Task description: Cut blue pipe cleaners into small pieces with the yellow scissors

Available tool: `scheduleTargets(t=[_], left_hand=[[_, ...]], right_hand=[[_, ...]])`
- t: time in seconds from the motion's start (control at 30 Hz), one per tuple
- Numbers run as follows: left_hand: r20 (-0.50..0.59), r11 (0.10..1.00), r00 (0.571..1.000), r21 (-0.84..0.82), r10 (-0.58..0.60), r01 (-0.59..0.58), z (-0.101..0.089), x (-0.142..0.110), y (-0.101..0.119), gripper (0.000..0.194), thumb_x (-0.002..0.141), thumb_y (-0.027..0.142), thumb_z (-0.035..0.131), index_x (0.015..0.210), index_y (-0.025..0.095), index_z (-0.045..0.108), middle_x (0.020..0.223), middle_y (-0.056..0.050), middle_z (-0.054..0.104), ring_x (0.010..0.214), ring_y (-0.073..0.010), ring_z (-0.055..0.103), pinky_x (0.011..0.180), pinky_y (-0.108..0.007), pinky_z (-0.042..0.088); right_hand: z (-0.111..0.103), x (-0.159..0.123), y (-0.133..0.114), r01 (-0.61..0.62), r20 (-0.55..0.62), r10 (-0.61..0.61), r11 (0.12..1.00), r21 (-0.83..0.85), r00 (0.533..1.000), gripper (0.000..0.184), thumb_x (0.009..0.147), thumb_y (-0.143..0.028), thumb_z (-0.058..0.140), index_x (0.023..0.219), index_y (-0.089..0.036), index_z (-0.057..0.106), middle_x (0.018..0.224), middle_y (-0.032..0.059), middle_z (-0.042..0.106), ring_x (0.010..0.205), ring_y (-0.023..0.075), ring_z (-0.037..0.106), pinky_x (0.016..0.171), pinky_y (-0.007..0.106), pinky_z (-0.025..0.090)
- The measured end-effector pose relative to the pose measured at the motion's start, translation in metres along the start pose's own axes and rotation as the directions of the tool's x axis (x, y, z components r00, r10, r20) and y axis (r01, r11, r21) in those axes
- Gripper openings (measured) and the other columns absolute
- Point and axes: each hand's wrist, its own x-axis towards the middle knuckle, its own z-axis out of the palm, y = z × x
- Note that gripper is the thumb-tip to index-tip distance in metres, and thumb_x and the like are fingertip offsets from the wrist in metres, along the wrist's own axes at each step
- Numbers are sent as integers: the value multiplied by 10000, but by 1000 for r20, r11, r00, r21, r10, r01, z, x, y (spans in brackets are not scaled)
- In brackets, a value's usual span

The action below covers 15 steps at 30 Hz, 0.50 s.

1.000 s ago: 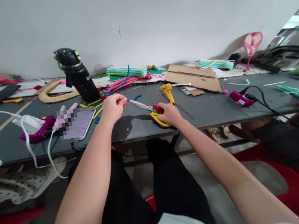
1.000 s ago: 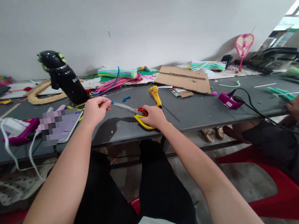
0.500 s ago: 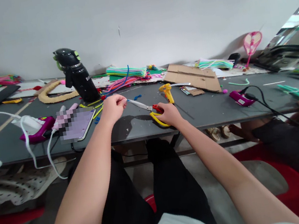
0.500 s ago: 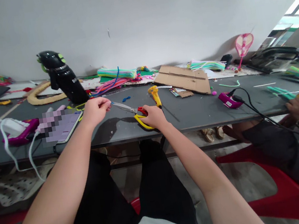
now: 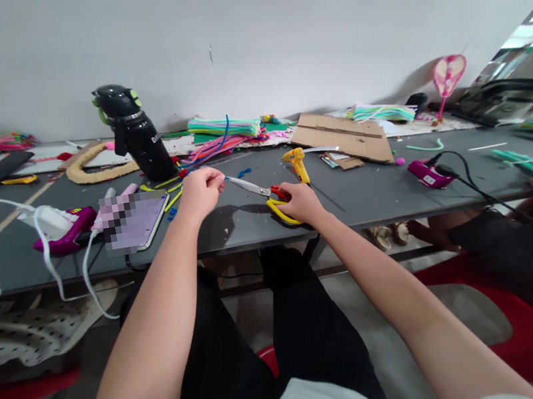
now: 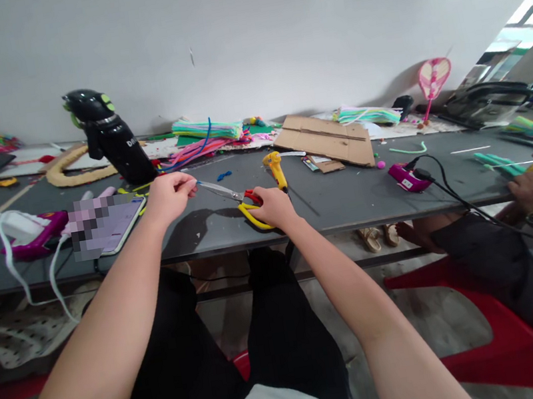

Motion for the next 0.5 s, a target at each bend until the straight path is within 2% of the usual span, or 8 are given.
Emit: scheduleTargets(t=[0.23, 0.5], left_hand=[[7, 999, 999, -30, -32, 32, 1, 0, 0, 209, 828, 365, 589, 805, 178, 680, 740, -60, 716, 663, -188, 663, 676, -298, 525], [3, 999, 1000, -25, -21, 21, 0, 0, 1, 170, 835, 316, 581, 795, 177, 671, 715, -54, 701, 650, -188, 669, 674, -302, 520]], right_hand=[[0, 0, 0, 5, -1, -5, 1000, -13, 1000, 237, 734, -431, 641, 717, -206, 568, 648, 4, 568, 610, 141, 447, 590, 265, 274], [1, 0, 2, 15, 0, -15, 1000, -5, 1000, 216, 729, -408, 633, 710, -203, 568, 654, 4, 573, 614, 138, 449, 589, 262, 270]])
